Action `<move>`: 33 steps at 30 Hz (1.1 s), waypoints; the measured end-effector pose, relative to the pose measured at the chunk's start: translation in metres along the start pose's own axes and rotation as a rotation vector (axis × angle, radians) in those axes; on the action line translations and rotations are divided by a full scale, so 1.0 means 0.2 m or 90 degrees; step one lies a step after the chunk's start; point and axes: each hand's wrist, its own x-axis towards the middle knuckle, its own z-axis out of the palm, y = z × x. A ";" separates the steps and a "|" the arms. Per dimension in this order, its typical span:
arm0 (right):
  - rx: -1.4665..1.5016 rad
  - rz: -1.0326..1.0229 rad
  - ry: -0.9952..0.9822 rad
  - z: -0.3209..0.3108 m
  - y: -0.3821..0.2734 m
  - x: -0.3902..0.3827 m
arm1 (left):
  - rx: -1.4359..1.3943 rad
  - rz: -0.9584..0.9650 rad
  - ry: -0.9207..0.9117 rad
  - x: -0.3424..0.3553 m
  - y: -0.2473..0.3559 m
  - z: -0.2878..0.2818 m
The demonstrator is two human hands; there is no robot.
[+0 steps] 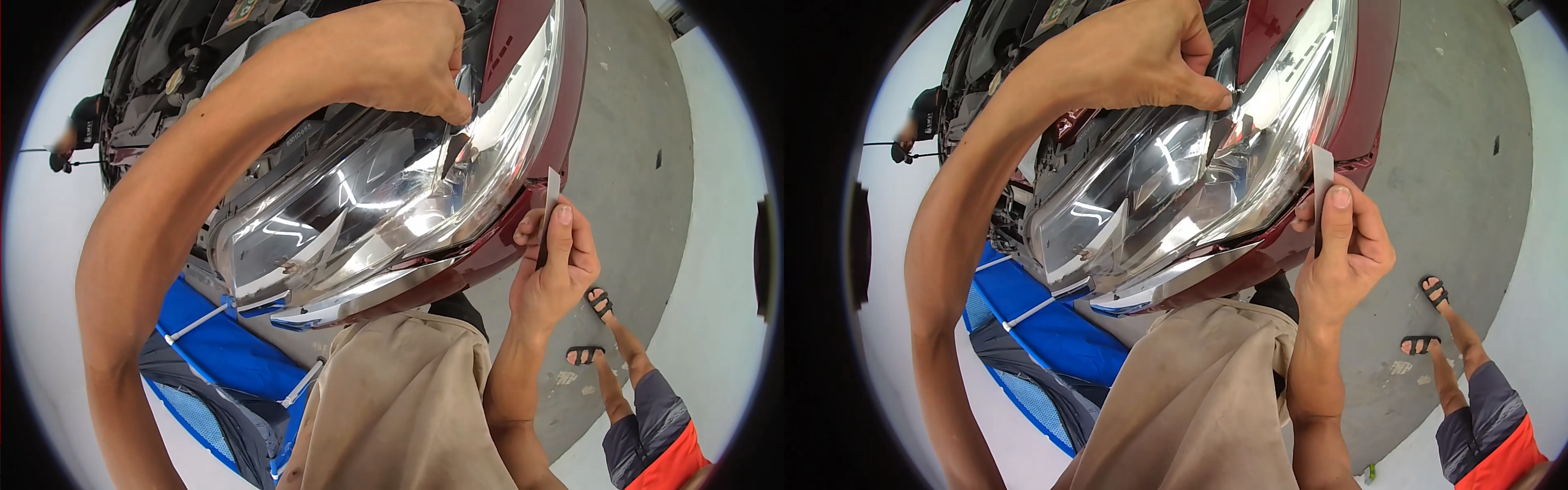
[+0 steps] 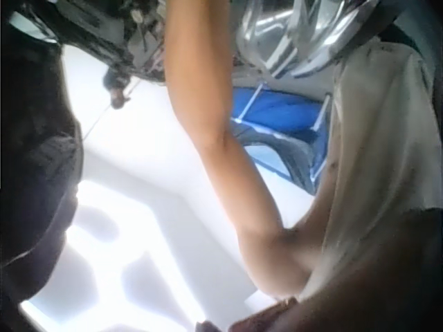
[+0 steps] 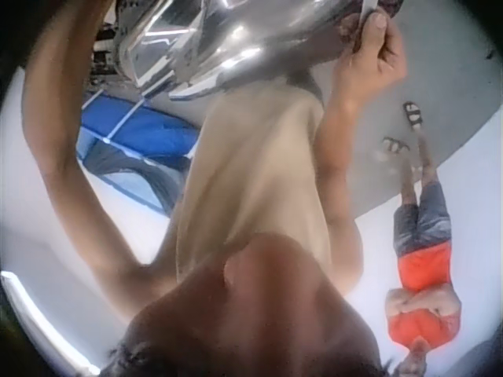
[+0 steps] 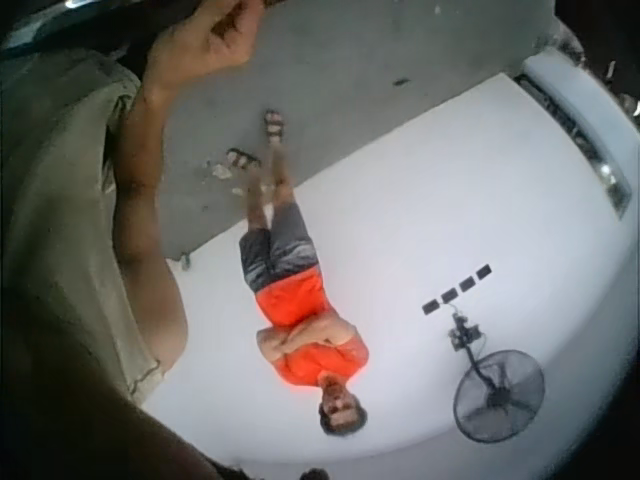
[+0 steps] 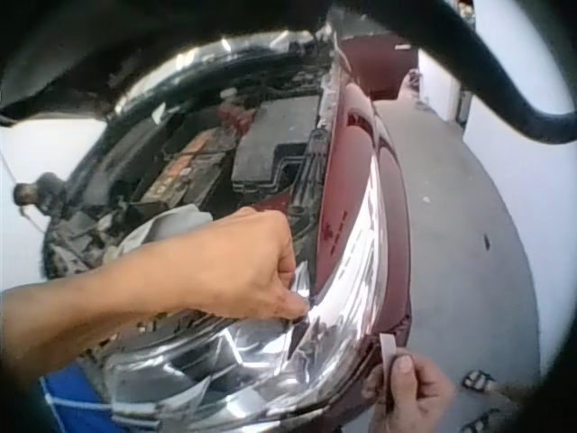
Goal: Applying and smoothing a protective film over a car headlight using a small scraper tool.
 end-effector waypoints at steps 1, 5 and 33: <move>0.005 0.002 0.002 0.00 0.00 0.00 | 0.007 0.003 -0.001 0.00 0.00 0.00; 0.020 -0.007 0.002 0.00 0.00 0.01 | 0.023 -0.011 0.002 0.01 0.02 -0.02; 0.005 0.035 0.000 -0.16 -0.03 -0.05 | 0.236 0.136 0.426 -0.20 -0.05 0.48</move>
